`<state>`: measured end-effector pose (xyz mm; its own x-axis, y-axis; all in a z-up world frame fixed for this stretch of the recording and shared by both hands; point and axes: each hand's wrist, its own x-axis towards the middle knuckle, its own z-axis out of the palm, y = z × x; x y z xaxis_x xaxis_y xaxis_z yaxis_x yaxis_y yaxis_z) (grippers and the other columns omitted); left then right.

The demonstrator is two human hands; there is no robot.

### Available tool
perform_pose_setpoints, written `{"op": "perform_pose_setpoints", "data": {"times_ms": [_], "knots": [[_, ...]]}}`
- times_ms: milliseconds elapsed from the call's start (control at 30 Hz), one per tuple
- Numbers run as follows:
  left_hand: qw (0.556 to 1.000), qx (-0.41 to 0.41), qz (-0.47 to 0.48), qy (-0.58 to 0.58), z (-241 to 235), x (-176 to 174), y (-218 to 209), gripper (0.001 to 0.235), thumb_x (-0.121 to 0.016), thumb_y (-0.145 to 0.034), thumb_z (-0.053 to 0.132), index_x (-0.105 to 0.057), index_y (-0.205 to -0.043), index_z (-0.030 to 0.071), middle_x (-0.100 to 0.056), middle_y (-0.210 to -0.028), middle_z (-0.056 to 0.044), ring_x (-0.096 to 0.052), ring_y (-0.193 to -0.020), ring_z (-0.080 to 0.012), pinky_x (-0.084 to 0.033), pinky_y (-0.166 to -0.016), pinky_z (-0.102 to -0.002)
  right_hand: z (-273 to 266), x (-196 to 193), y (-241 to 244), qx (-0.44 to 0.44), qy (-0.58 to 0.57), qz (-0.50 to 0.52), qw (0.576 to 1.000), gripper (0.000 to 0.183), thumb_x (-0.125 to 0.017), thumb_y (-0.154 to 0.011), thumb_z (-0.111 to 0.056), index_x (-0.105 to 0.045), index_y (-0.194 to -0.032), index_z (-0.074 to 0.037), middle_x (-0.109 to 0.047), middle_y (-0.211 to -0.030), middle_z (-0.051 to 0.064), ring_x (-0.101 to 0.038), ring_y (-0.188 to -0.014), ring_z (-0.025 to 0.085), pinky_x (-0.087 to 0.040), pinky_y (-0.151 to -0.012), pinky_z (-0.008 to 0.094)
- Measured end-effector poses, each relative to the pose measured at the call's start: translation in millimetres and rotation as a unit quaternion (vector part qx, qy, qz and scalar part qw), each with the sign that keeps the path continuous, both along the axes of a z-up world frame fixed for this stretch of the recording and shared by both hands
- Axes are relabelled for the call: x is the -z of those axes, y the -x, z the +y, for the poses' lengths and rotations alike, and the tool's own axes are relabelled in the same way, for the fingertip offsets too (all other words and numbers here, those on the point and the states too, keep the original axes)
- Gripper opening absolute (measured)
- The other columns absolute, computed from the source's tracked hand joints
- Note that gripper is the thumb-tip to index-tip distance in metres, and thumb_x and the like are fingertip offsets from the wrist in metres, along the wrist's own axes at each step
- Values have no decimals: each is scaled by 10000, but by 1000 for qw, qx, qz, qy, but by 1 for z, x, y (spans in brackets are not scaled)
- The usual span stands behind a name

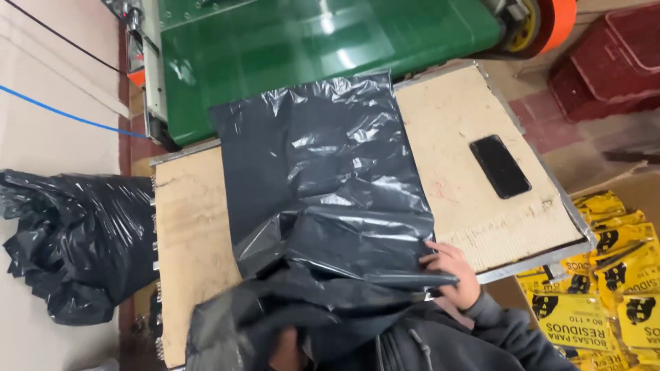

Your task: Folding black plastic trash bags and inserting them into yellow branded packaging sleeves.

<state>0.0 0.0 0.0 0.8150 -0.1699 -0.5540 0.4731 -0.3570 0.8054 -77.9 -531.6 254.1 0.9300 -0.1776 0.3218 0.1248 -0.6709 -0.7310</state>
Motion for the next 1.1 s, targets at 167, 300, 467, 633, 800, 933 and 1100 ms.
{"op": "perform_pose_setpoints", "data": {"times_ms": [167,300,467,633,800,933,1100], "knots": [[848,0,-530,14,-214,-302,-323,499,-676,-1051,238,-577,-1405,-100,-552,-1404,-318,-525,-1323,-391,-402,-1166,-432,-187,140,-80,135,-696,90,700,442,-298,-1033,-125,-278,-1415,97,-213,-1591,455,-218,-1442,601,-231,-1204,688],[837,171,-519,31,-252,-418,-382,412,-524,-1082,354,-590,-1334,35,-629,-1356,-226,-580,-1280,-375,-484,-1070,-462,-121,-74,-204,218,-506,62,832,438,-652,-1019,-332,-571,-1268,19,-521,-1231,160,-485,-1079,255,-371,-895,425],[878,102,-274,-378,-169,-220,-428,947,-605,-833,850,-641,-1378,76,-651,-1390,-187,-560,-1359,-330,-444,-1146,-438,-178,77,-210,270,-603,113,743,704,-805,-916,-343,-501,-1473,-40,-476,-1507,253,-520,-1342,430,-429,-1093,656],[927,45,-103,-358,-165,-134,-438,970,-560,-772,947,-626,-1345,168,-699,-1325,-76,-609,-1302,-245,-475,-1098,-398,-214,144,-212,264,-524,178,790,540,-811,-943,-326,-629,-1320,17,-601,-1302,315,-599,-1202,449,-514,-956,639],[950,18,-61,-305,-167,-118,-461,1077,-709,-749,785,-472,-1540,94,-504,-1571,-123,-451,-1457,-294,-341,-1225,-464,-227,162,-246,299,-450,139,830,470,-887,-861,-279,-707,-1197,-3,-678,-1110,256,-670,-1043,366,-570,-864,544],[930,-23,-146,-337,-159,-128,-469,504,-668,-870,670,-736,-1214,308,-743,-1249,35,-664,-1226,-223,-513,-1037,-446,-218,105,-266,348,-270,81,894,312,-917,-793,-342,-807,-1046,-196,-754,-971,72,-699,-1028,217,-540,-898,400],[871,-100,-449,-171,-93,-186,-370,274,-645,-970,283,-730,-1144,89,-739,-1022,-117,-677,-934,-269,-546,-839,-399,-196,-30,-187,120,-341,26,932,244,-688,-977,-95,-685,-1174,49,-709,-1034,143,-670,-894,201,-553,-815,328]]}}
